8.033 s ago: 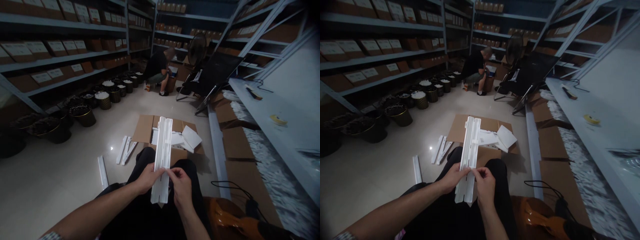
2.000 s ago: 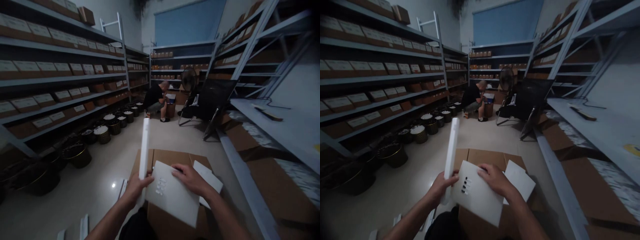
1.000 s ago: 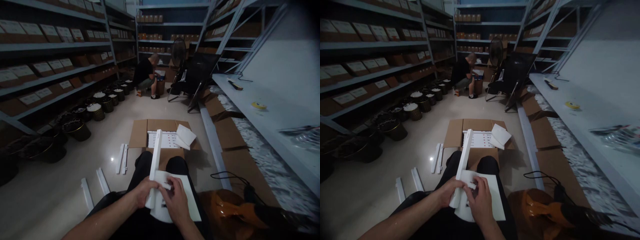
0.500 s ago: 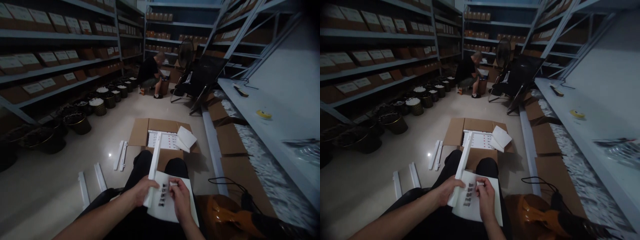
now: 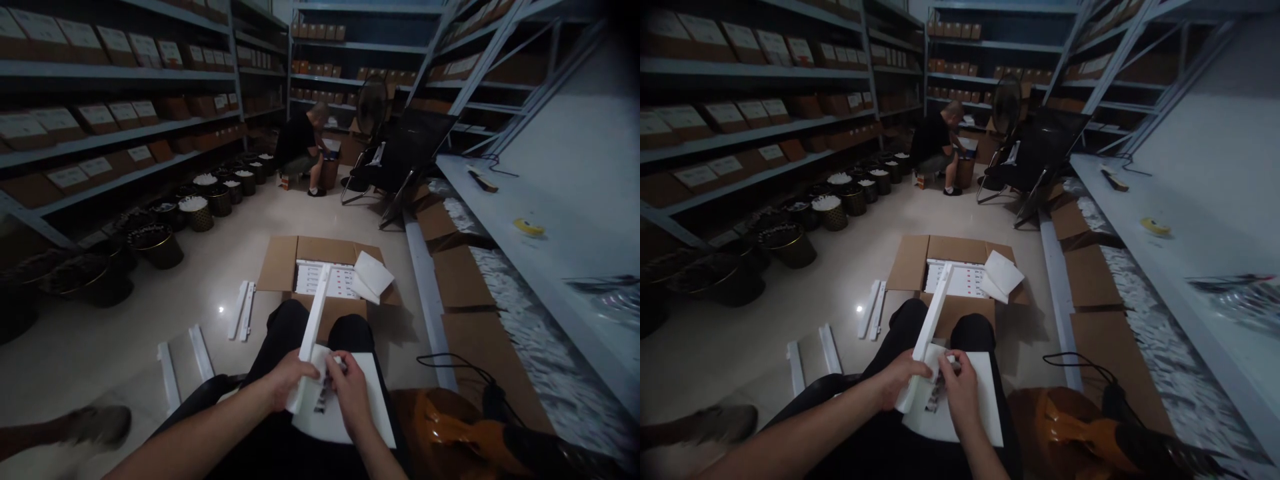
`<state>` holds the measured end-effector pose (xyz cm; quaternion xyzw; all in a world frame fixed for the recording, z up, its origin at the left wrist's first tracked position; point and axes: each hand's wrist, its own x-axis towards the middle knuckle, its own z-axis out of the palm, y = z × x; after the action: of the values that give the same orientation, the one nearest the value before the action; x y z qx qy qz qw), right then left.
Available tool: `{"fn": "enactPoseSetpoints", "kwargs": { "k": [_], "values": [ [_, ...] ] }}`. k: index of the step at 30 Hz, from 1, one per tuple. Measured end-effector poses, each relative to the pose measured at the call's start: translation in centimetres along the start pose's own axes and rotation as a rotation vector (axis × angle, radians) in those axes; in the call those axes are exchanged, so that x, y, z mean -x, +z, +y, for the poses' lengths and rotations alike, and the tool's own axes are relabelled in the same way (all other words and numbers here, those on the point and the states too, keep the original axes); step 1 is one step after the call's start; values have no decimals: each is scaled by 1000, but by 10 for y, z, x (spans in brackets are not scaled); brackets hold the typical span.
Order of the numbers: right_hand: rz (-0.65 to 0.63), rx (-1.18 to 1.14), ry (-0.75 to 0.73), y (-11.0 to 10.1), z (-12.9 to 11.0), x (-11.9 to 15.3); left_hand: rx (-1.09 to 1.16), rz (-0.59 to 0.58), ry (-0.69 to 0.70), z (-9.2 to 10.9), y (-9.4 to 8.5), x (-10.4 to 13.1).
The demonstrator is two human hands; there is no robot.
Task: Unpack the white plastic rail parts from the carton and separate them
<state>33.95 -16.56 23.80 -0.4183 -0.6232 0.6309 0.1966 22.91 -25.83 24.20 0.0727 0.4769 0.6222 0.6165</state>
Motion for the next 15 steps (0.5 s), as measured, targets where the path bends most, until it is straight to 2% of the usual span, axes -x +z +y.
{"fn": "enactPoseSetpoints", "kwargs": {
  "k": [2,5,8,10,12,15],
  "values": [
    [-6,-55,23,1,0,-3,-28,33,14,0,-1,0],
    [-46,-353,91,-4,-1,-5,-83,87,33,4,-6,3],
    [-125,-610,161,-15,-2,-6,-227,282,174,17,-16,6],
    [-187,-635,188,-21,-1,-6,-345,470,347,32,-21,9],
    [-223,-602,202,-23,0,-6,-445,576,498,49,-21,13],
    [-236,-558,188,-18,-7,-9,-522,524,590,63,-9,20]
  ]
}}
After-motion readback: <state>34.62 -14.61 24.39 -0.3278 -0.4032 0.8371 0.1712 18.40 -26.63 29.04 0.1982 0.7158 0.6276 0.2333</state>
